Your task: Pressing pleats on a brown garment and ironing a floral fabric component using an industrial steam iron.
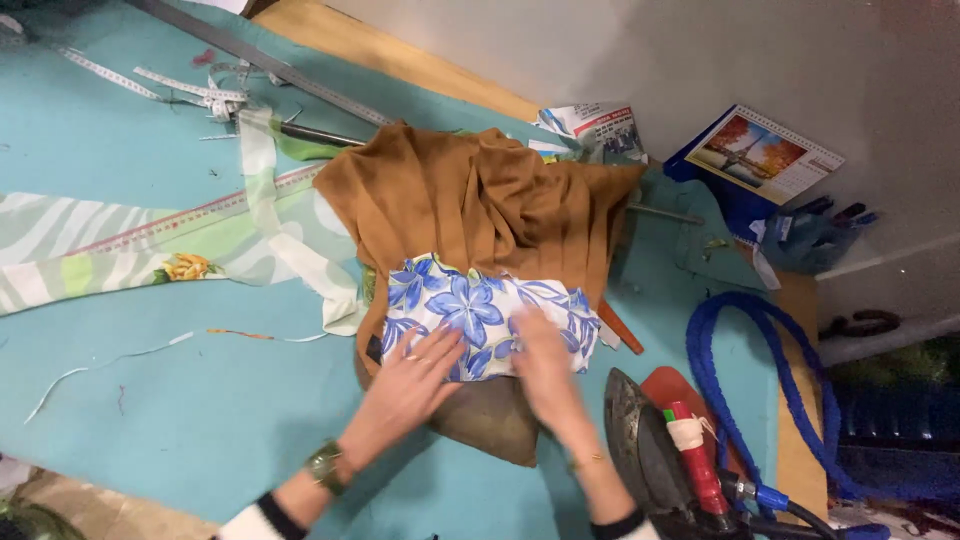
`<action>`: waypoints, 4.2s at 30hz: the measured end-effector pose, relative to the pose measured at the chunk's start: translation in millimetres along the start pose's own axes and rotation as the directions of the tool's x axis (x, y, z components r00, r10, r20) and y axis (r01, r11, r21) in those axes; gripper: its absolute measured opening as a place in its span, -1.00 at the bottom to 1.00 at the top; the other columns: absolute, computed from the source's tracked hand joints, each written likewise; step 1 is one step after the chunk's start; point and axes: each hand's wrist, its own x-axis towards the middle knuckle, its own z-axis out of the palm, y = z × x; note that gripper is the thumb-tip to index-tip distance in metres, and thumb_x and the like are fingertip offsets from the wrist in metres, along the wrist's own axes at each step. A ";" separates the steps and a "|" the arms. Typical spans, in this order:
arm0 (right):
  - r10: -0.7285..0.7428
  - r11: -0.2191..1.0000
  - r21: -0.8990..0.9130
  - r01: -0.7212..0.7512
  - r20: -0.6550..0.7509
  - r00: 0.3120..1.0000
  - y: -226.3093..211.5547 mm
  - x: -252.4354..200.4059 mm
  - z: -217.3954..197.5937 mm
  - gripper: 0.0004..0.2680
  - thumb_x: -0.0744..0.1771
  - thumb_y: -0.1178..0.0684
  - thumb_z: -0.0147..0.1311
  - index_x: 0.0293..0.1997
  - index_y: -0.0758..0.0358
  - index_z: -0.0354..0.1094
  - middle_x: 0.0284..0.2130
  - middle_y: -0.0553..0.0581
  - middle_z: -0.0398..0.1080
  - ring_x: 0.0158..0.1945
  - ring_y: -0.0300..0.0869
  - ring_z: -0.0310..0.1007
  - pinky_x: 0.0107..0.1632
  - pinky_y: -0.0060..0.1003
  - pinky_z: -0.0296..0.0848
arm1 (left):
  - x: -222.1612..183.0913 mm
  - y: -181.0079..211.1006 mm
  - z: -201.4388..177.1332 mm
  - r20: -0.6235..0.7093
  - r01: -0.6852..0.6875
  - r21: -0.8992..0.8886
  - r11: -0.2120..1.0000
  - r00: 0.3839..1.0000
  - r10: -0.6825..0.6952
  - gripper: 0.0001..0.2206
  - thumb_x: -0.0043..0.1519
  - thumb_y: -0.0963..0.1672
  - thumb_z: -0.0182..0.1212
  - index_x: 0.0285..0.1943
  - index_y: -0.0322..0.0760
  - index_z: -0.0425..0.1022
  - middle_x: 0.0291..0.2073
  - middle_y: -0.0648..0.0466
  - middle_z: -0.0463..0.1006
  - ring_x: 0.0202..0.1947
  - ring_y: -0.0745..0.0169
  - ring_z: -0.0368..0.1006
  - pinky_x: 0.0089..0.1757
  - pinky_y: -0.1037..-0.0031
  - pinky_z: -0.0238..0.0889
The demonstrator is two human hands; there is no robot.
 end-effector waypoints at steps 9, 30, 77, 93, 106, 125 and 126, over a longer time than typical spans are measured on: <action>-0.222 0.865 -0.434 0.252 0.120 0.968 35.3 -0.3 14.5 -0.47 0.41 -0.25 -0.12 0.57 0.03 -0.15 0.56 0.15 -0.28 0.59 0.18 -0.45 0.47 0.19 -0.28 | -7.5 2.1 45.3 0.023 0.168 0.194 0.966 0.984 -0.176 -0.29 0.34 0.25 -0.15 0.59 -0.05 0.07 0.56 0.11 0.08 0.52 0.06 0.02 0.38 0.02 -0.13; 0.573 0.792 -0.109 -0.601 -0.206 0.793 40.4 -89.0 -152.2 -0.73 0.35 -0.19 0.04 0.04 0.09 0.39 -0.31 0.16 0.54 -0.18 0.05 0.50 -0.03 -0.23 0.31 | -64.9 23.5 20.1 -0.026 0.392 0.499 0.773 0.898 -0.438 -0.13 0.18 0.30 -0.12 0.65 0.00 -0.07 0.60 0.19 -0.05 0.58 0.16 -0.13 0.28 -0.40 -0.14; -0.537 0.673 -0.276 0.686 0.454 0.710 -71.7 59.9 -53.7 -0.55 0.22 -0.49 0.24 -0.09 0.01 0.33 -0.58 0.23 0.52 -0.44 0.11 0.61 -0.23 -0.05 0.54 | -78.8 -62.2 5.2 -0.198 0.626 -0.368 0.688 0.670 -0.716 -0.89 0.19 -0.01 0.41 -0.32 0.05 0.60 -0.29 0.28 0.50 -0.16 0.16 0.50 -0.11 0.35 0.33; -0.549 0.625 -0.320 0.712 0.469 0.692 -117.4 46.7 -27.1 -0.63 0.32 -0.43 0.12 -0.20 0.09 0.30 -0.61 0.23 0.52 -0.48 0.06 0.62 -0.23 -0.10 0.52 | -39.1 -70.0 -26.7 -0.468 0.627 -0.564 0.538 0.294 -0.833 -0.73 0.28 -0.25 0.22 0.15 -0.33 0.38 0.01 -0.06 0.41 0.15 -0.18 0.31 0.23 0.10 0.03; -0.318 0.735 -0.477 0.483 0.387 0.866 -16.2 62.1 -82.2 -0.57 0.26 -0.48 0.15 -0.20 0.09 0.25 -0.69 0.11 0.30 -0.55 0.02 0.38 -0.47 -0.11 0.18 | -105.3 -56.3 -32.5 -0.302 0.794 -0.441 0.418 0.307 -0.902 -0.84 0.33 -0.14 0.15 0.06 -0.21 0.45 -0.01 0.11 0.50 0.19 0.05 0.27 0.24 0.27 0.00; -0.620 0.534 -0.412 0.738 0.402 0.674 -105.6 45.9 -16.6 -0.50 0.32 -0.53 0.01 -0.26 0.24 0.23 -0.79 -0.02 0.22 -0.74 -0.06 0.20 -0.34 -0.22 0.34 | -43.2 -30.7 -34.9 -0.207 0.707 -0.630 0.322 0.248 -0.947 -0.84 0.36 -0.15 0.10 0.10 -0.19 0.41 0.06 0.14 0.50 0.38 0.07 0.22 0.28 0.25 0.04; -0.617 0.537 -0.412 0.736 0.403 0.676 -106.7 45.6 -17.0 -0.50 0.32 -0.53 0.01 -0.26 0.24 0.23 -0.79 -0.02 0.22 -0.74 -0.06 0.20 -0.34 -0.22 0.34 | -41.6 -30.1 -36.2 -0.203 0.707 -0.630 0.321 0.248 -0.947 -0.84 0.36 -0.15 0.10 0.10 -0.19 0.41 0.06 0.14 0.50 0.38 0.07 0.22 0.28 0.25 0.04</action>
